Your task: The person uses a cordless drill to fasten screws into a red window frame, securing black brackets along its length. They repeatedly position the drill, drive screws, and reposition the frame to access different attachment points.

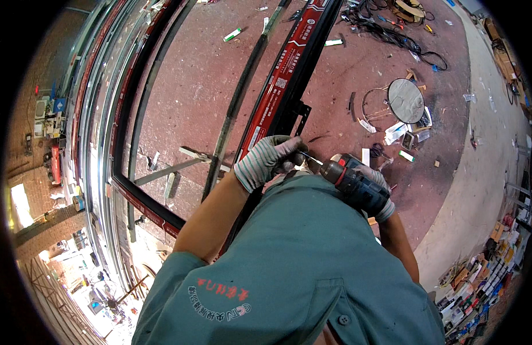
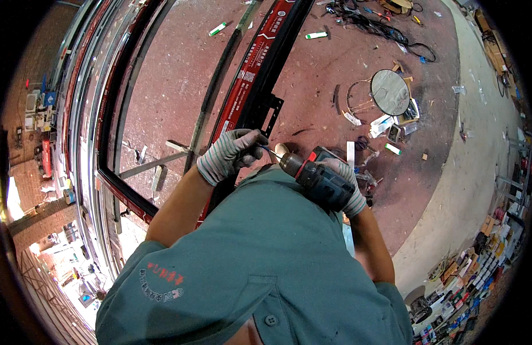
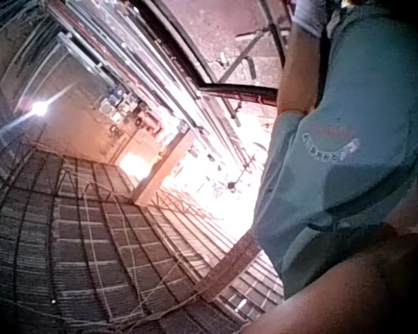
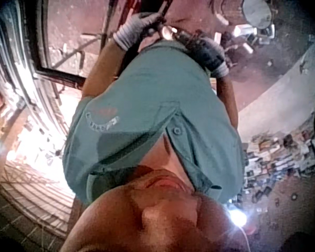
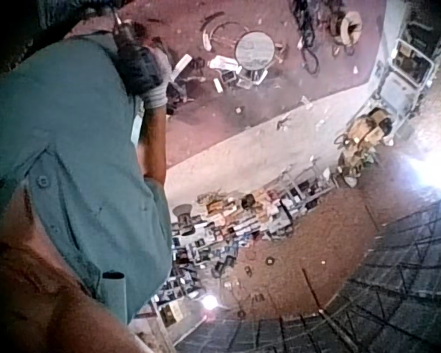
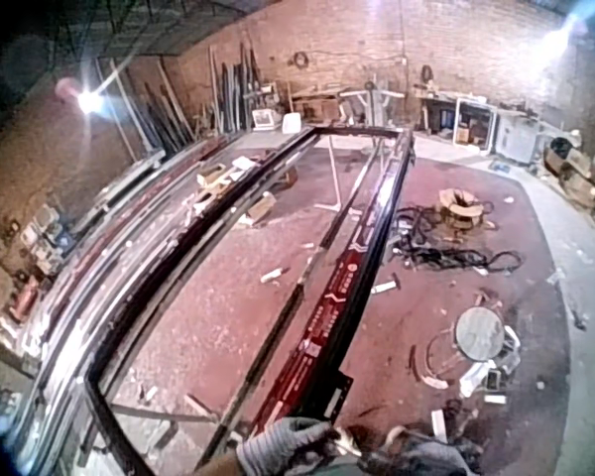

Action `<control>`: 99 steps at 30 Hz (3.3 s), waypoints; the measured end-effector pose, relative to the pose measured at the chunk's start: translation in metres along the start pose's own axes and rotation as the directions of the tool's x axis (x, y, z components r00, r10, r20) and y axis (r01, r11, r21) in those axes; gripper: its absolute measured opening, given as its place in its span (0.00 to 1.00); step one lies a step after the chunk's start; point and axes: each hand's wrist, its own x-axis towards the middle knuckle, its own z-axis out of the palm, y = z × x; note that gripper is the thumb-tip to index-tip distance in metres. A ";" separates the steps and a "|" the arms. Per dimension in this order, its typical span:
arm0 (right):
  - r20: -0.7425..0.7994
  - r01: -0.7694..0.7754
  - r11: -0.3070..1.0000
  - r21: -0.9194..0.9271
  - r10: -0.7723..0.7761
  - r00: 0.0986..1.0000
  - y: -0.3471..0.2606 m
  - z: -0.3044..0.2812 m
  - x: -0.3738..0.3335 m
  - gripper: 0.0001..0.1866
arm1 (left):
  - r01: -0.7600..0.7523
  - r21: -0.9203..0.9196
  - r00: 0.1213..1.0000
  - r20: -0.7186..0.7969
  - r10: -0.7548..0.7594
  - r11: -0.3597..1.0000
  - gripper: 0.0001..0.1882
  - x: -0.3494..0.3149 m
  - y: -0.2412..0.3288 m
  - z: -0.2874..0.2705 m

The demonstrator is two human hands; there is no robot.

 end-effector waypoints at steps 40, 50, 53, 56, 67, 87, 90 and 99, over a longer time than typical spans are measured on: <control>0.315 -0.366 0.042 0.930 0.426 0.848 0.205 0.112 0.030 0.12 | -0.049 0.331 0.827 -0.515 0.224 0.942 0.34 0.133 -0.002 -0.125; 0.215 -0.299 0.921 0.251 0.248 0.945 0.191 0.068 0.056 0.16 | 0.007 0.226 0.842 -0.528 0.116 0.974 0.36 0.132 0.001 -0.118; 0.380 -0.633 0.544 0.551 0.511 0.771 0.194 0.073 0.070 0.18 | 0.077 0.188 0.873 -0.486 0.025 0.979 0.42 0.130 -0.002 -0.129; 0.281 -0.353 0.842 0.408 0.252 0.926 0.196 0.066 0.090 0.19 | 0.127 0.147 0.890 -0.453 -0.047 0.981 0.44 0.126 -0.004 -0.136; 0.386 -0.301 0.917 0.261 0.187 0.903 0.200 0.057 0.112 0.11 | 0.035 0.202 0.878 -0.473 0.066 0.979 0.38 0.128 -0.004 -0.131; 0.610 -0.727 0.303 0.617 0.401 0.684 0.220 0.092 0.076 0.12 | 0.056 0.178 0.860 -0.509 0.043 0.982 0.40 0.126 -0.008 -0.134; 0.582 -0.641 0.534 0.551 0.305 0.754 0.229 0.094 0.079 0.13 | 0.037 0.215 0.865 -0.496 0.076 0.976 0.40 0.126 -0.007 -0.134; 0.372 -0.371 0.843 0.389 0.224 0.901 0.219 0.092 0.081 0.12 | 0.076 0.318 0.836 -0.537 0.113 0.945 0.38 0.129 0.002 -0.115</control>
